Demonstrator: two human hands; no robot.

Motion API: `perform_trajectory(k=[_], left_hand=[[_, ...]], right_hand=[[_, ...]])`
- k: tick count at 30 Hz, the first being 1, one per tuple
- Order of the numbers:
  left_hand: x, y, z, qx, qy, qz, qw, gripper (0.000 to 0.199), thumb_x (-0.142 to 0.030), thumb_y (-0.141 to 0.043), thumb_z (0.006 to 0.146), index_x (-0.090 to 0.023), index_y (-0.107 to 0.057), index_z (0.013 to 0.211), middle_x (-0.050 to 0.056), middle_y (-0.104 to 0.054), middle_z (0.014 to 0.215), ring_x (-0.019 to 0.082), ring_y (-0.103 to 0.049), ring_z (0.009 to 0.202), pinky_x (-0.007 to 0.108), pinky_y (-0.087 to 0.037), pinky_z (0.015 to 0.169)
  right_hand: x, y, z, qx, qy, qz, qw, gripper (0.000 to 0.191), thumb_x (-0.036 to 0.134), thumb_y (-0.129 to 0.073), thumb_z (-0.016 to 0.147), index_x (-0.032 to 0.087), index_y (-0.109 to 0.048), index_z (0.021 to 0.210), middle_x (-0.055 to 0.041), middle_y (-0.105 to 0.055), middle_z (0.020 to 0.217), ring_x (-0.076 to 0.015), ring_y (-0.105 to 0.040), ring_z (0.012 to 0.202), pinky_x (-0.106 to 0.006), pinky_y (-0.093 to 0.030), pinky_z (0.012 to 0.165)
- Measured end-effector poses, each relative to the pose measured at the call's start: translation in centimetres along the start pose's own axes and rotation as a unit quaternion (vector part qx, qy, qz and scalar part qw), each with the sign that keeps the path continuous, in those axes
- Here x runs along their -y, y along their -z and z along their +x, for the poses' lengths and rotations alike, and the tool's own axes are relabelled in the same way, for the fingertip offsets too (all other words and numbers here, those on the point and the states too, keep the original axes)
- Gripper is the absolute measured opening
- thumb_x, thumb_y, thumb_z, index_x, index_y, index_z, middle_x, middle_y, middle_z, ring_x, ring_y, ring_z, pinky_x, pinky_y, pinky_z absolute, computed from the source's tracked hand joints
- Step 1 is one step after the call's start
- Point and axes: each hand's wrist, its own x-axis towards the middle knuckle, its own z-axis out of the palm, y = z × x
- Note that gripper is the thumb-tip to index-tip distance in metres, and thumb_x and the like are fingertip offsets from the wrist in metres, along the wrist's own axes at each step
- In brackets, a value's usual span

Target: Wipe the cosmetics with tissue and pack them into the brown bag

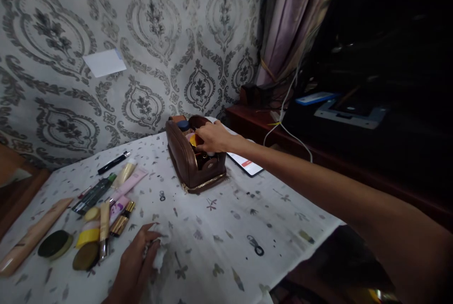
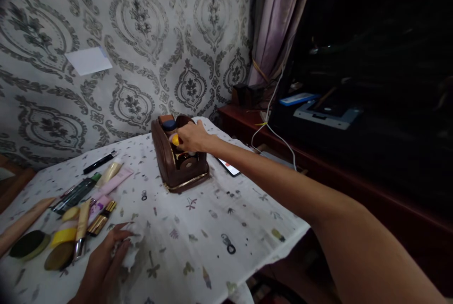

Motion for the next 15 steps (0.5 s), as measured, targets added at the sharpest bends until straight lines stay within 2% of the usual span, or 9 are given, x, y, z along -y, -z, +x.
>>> perform_trajectory(k=[6,15], left_hand=[[-0.28,0.23,0.19,0.009,-0.002,-0.002,1.0,0.043,-0.058,-0.04,0.097,-0.022,-0.065,0.093,0.009,-0.074,0.105,0.023,-0.071,0.102,0.031,-0.059,0.082],[-0.54,0.29,0.47,0.019,-0.01,0.002,1.0,0.046,-0.06,-0.04,0.096,-0.022,-0.065,0.09,0.01,-0.073,0.107,0.024,-0.071,0.103,0.03,-0.058,0.082]], right_hand=[[0.08,1.01,0.21,0.063,0.018,-0.007,0.998,0.033,0.036,-0.067,0.082,0.015,-0.072,0.108,-0.0163,-0.072,0.113,-0.0343,-0.063,0.111,-0.044,-0.041,0.09],[0.24,0.58,0.44,0.074,0.013,-0.018,0.997,0.033,0.036,-0.065,0.085,0.012,-0.073,0.106,-0.0188,-0.073,0.109,-0.0345,-0.065,0.108,-0.045,-0.041,0.09]])
